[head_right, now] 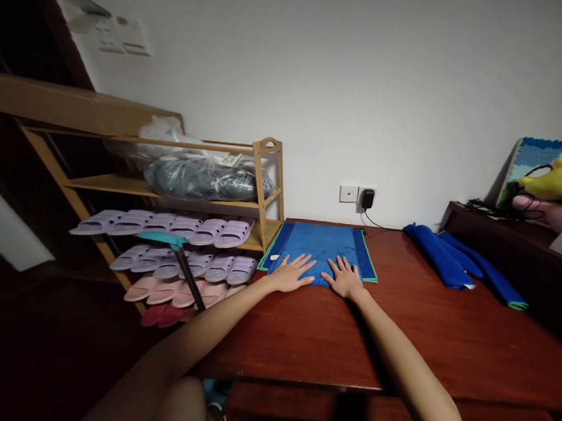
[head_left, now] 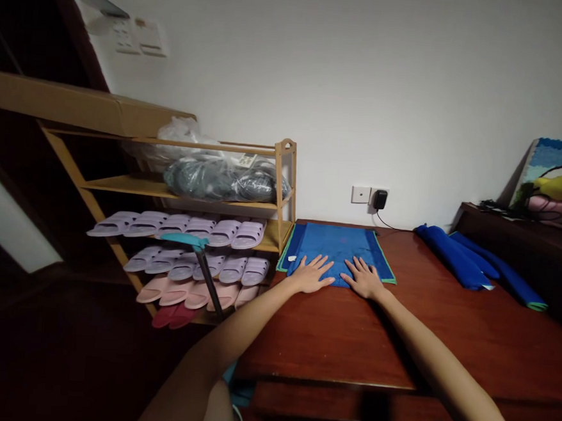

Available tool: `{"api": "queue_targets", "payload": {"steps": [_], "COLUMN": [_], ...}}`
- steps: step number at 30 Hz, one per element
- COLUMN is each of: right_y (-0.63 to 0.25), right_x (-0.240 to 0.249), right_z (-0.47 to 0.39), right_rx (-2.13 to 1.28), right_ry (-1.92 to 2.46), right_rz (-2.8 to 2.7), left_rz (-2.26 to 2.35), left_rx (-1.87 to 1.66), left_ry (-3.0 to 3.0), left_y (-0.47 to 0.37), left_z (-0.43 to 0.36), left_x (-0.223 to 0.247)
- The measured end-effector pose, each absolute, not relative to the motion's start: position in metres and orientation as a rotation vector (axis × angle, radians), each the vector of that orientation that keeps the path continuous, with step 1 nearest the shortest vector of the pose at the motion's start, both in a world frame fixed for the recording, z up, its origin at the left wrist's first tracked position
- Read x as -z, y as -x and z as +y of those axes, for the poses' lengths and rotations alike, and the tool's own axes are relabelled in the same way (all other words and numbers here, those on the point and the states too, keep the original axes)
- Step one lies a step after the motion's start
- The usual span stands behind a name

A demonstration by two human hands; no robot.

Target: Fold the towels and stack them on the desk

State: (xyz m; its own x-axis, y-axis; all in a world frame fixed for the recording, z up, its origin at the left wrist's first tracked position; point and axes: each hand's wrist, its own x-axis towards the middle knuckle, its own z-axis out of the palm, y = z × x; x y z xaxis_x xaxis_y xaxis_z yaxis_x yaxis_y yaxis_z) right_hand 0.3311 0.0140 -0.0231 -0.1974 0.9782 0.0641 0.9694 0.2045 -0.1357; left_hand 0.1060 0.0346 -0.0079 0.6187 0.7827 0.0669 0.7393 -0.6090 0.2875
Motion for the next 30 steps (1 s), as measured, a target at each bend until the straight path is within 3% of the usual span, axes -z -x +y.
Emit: {"api": "queue_targets", "payload": {"steps": [17, 25, 30], "right_y": [-0.345, -0.497, -0.594], "right_x": [0.027, 0.004, 0.026], "right_z": [0.066, 0.024, -0.023], "right_rx": [-0.143, 0.210, 0.665], "right_ry": [1.878, 2.223, 2.555], "right_rz": [-2.281, -1.759, -1.307], "left_rz": [1.262, 1.272, 1.283], "left_rx": [-0.362, -0.380, -0.330], "left_ry": [-2.624, -2.637, -2.670], "left_y": [-0.109, -0.109, -0.110], "left_z": [0.084, 0.082, 0.082], "left_x": [0.019, 0.018, 0.016]}}
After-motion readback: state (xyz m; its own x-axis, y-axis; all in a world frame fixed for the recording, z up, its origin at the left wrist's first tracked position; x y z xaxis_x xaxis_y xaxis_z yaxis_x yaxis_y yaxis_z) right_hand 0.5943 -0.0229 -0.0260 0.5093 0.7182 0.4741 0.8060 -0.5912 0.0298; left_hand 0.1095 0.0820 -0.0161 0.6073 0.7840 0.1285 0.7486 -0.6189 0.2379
